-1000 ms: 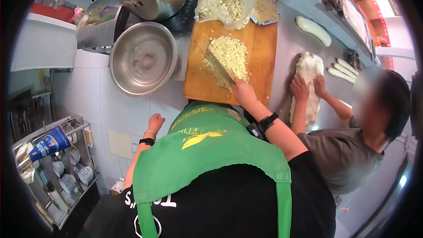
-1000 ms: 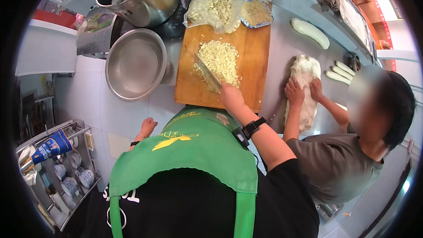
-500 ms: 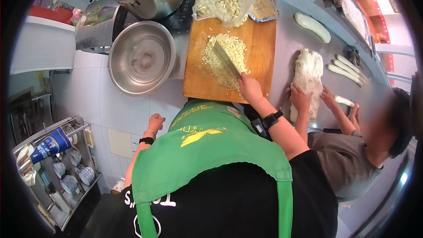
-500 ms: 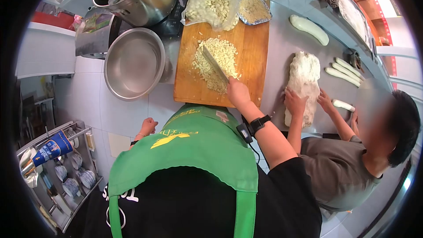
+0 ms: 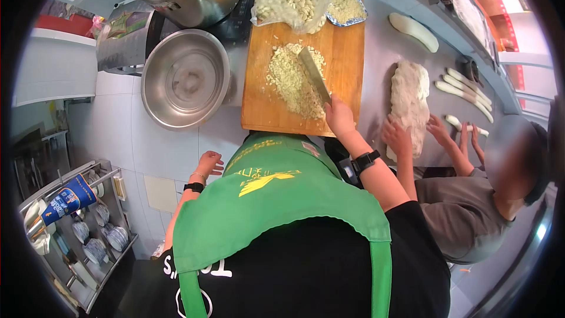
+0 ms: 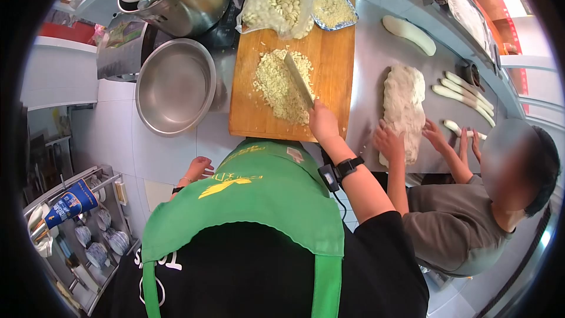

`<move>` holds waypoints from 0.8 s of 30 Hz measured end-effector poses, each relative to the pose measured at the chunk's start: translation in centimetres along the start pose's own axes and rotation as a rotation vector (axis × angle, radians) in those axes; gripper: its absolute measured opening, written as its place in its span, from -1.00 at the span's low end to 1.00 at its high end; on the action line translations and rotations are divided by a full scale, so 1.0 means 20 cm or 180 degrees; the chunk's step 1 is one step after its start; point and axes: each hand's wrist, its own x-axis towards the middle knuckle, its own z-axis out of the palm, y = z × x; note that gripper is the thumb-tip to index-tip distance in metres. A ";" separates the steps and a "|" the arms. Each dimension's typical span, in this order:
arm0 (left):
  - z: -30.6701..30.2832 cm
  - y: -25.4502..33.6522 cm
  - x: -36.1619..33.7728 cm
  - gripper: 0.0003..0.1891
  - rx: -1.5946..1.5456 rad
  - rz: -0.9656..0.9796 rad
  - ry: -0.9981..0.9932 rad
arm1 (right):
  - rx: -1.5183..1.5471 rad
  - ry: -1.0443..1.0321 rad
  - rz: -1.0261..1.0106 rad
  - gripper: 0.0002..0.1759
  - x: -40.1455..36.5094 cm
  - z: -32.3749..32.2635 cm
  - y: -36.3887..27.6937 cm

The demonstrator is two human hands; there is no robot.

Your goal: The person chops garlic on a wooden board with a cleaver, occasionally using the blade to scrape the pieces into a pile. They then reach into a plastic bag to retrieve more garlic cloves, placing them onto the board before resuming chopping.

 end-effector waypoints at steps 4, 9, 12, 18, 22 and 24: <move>0.01 -0.03 0.04 -0.65 0.0132 0.0002 -0.0029 | -0.0101 -0.0099 0.0132 -0.71 0.01 0.03 0.05; -0.01 -0.01 0.06 -0.69 0.0121 0.0092 0.0060 | -0.0106 -0.0032 0.0243 -0.77 0.00 -0.03 0.02; -0.02 0.00 0.07 -0.69 0.0219 0.0076 -0.0050 | -0.0132 0.0080 0.0290 -0.76 -0.01 0.01 0.07; -0.02 0.03 0.08 -0.73 0.0192 0.0157 0.0000 | 0.0089 0.0379 0.0565 -0.76 -0.15 -0.06 0.15; -0.03 0.00 0.09 -0.74 0.0256 0.0089 0.0002 | 0.0131 0.0466 0.0877 -0.76 -0.25 0.05 0.16; -0.04 -0.03 0.10 -0.74 0.0265 0.0099 -0.0016 | 0.0400 0.0495 0.0792 -0.77 -0.21 0.14 0.12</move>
